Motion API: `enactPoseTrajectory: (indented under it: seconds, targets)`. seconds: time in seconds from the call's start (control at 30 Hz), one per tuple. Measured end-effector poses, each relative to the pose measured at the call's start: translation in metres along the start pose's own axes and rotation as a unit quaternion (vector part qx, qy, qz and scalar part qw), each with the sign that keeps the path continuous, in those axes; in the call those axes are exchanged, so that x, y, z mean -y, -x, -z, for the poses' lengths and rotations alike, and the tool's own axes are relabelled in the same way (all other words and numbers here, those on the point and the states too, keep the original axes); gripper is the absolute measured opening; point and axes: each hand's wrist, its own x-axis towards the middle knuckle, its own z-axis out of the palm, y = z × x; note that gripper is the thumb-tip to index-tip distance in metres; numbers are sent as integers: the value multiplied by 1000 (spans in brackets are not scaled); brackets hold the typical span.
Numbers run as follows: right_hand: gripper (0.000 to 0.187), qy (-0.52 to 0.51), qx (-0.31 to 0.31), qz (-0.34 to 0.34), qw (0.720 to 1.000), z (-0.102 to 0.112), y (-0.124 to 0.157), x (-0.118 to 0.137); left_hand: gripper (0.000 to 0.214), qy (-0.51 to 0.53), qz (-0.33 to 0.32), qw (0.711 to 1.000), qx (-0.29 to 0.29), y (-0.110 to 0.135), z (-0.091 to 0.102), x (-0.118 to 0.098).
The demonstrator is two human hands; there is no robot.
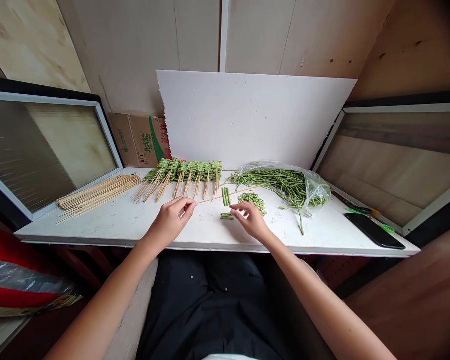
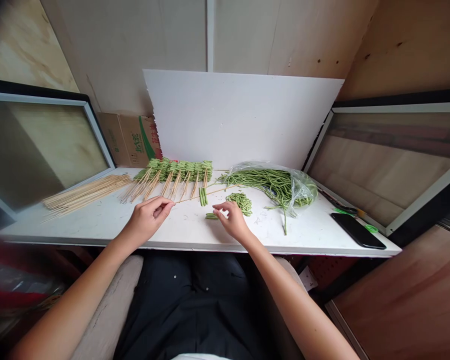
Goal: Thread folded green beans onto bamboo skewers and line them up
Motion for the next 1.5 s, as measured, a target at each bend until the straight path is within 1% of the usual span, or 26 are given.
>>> enactPoseTrajectory:
  seconds: [0.1,0.23,0.4,0.5,0.57,0.6,0.63,0.67,0.7,0.73,0.77,0.8,0.83,0.9,0.93,1.0,1.1,1.17,1.27,1.37,1.5]
  targets:
    - [24,147,53,56,986,-8,6,-15,19,1,11,1000,8,1,-1,7]
    - [22,247,82,76,963,-16,9,-19,19,5,15,1000,14,2,-6,15]
    - [20,341,89,64,934,-22,5,-16,21,4,20,1000,22,3,-10,18]
    - [17,380,85,30,920,-26,5,-16,21,7,22,999,28,5,-12,19]
    - [17,392,82,13,916,-25,5,-16,22,7,22,999,29,5,-13,20]
    - [18,387,78,7,919,-22,5,-17,22,7,23,999,30,6,-13,21]
    - [19,368,69,1,927,-19,4,-17,22,6,24,999,30,6,-13,22]
    - [19,331,54,-8,942,-13,2,-18,22,5,26,999,30,6,-13,23]
    - [17,273,32,-22,961,-6,0,-19,22,4,27,999,29,6,-13,24]
    - [13,197,6,-41,980,2,-4,-21,22,2,29,999,26,6,-13,25]
    - [9,105,-22,-62,992,12,-8,-22,22,1,29,999,22,5,-12,26]
    - [16,9,-48,-82,995,22,-12,-22,23,0,29,999,18,5,-11,26]
    - [26,-78,-72,-101,989,32,-16,-22,23,-2,29,999,15,5,-11,27]
    - [41,-212,-109,-130,963,51,-23,-18,23,-4,27,1000,8,4,-10,28]
    - [44,-261,-118,-139,948,59,-24,-14,23,-5,27,1000,5,4,-10,28]
    - [45,-333,-113,-146,925,71,-25,-4,23,-6,24,1000,1,4,-10,28]
    - [41,-394,-80,-144,904,77,-23,13,24,-10,18,1000,3,4,-11,26]
    - [39,-422,-70,-139,893,74,-21,21,24,-9,16,1000,4,5,-11,24]
    - [37,-454,-65,-140,878,69,-20,25,23,-7,16,1000,5,4,-11,22]
    - [36,-460,-63,-145,874,65,-20,24,24,-4,16,1000,5,4,-11,21]
    - [35,-462,-61,-150,872,66,-20,25,24,4,19,1000,4,4,-12,21]
